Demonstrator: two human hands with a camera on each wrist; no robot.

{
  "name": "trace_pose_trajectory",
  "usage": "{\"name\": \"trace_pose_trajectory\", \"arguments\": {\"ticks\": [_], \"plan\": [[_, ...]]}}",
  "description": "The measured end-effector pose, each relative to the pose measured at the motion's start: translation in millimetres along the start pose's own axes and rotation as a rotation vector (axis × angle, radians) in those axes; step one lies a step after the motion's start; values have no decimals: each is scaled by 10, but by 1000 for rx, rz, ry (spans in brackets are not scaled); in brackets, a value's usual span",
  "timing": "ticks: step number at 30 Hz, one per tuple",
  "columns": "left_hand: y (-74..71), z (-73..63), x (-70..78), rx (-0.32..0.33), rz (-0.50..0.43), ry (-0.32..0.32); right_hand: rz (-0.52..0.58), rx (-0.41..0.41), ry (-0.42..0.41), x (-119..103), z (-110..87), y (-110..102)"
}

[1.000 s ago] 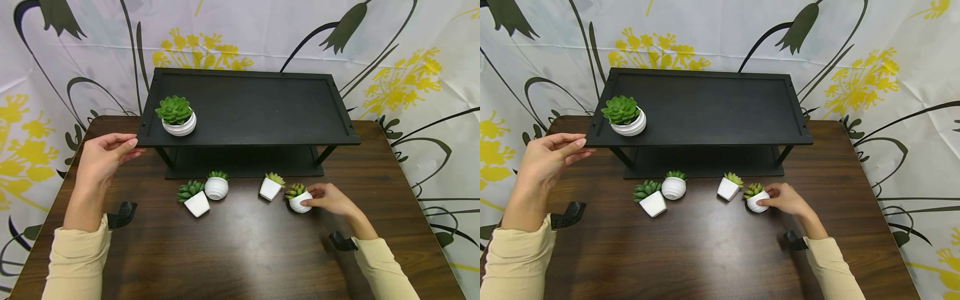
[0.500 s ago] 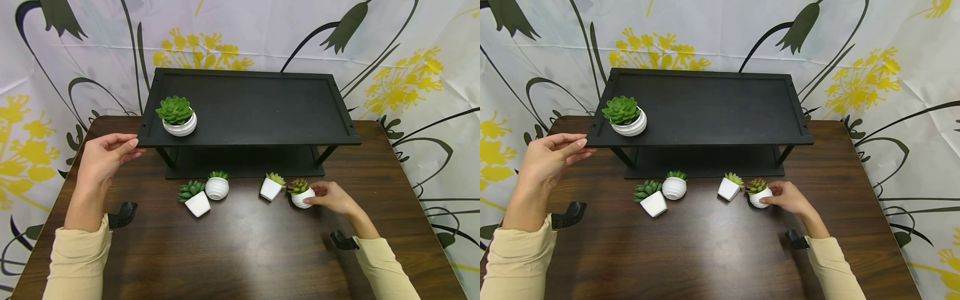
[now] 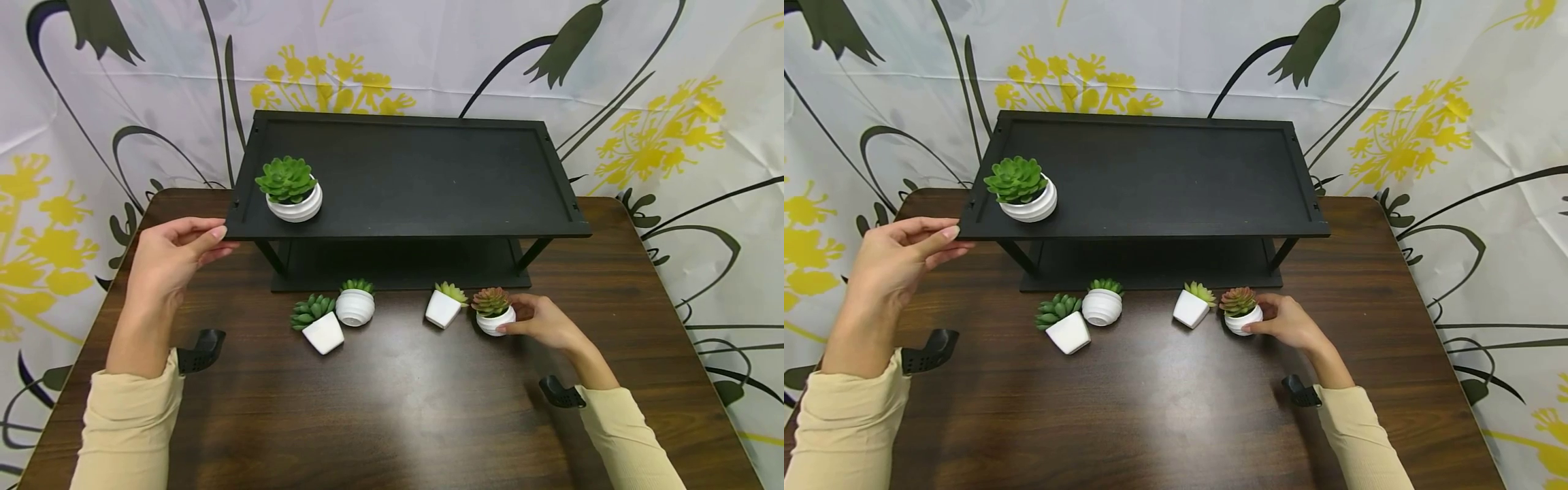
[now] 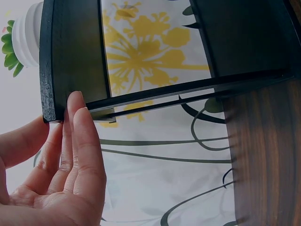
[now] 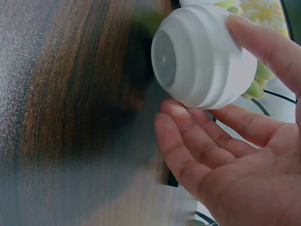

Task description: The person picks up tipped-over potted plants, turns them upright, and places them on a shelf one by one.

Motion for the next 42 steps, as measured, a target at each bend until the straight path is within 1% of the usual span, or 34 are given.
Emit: {"name": "trace_pose_trajectory", "arguments": {"ticks": [7,12,16,19,23,25,28,29,32,35,37,39,42], "plan": [[2,0,-1,-1,15,7,-26,9,-10,-3,6,-10],[-1,2,1,3,14,3,-14,14,-15,-15,0,-18],[-6,4,3,-11,-31,-6,39,9,-15,1,-5,-20],[-11,3,5,-34,-89,-16,74,-2,-9,35,-1,-22],[-14,4,6,-52,-135,-22,84,-19,-11,77,15,-34],[-13,6,7,-54,-140,-21,88,-26,-9,97,25,-41],[-13,9,5,-53,-135,-22,107,-34,-7,121,42,-41],[-11,8,5,-46,-115,-18,113,-36,-9,123,44,-40],[-13,9,3,-42,-101,-16,139,-45,-20,129,57,-32],[-9,3,3,-28,-63,-7,149,-48,-28,128,64,-27],[-12,0,3,-32,-75,-9,150,-46,-30,134,71,-24],[-11,-1,3,-26,-55,-5,154,-44,-39,133,73,-20],[-18,-1,1,-34,-79,-15,150,-33,-43,134,73,-11]]}}
Point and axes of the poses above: each hand's wrist, its own z-axis towards the middle knuckle, its own y-axis out of the palm, x = y × z, the point moved 3 cm from there along z, towards the middle knuckle, and after that the axes turned 7 degrees about -y, right-handed, at the moved point
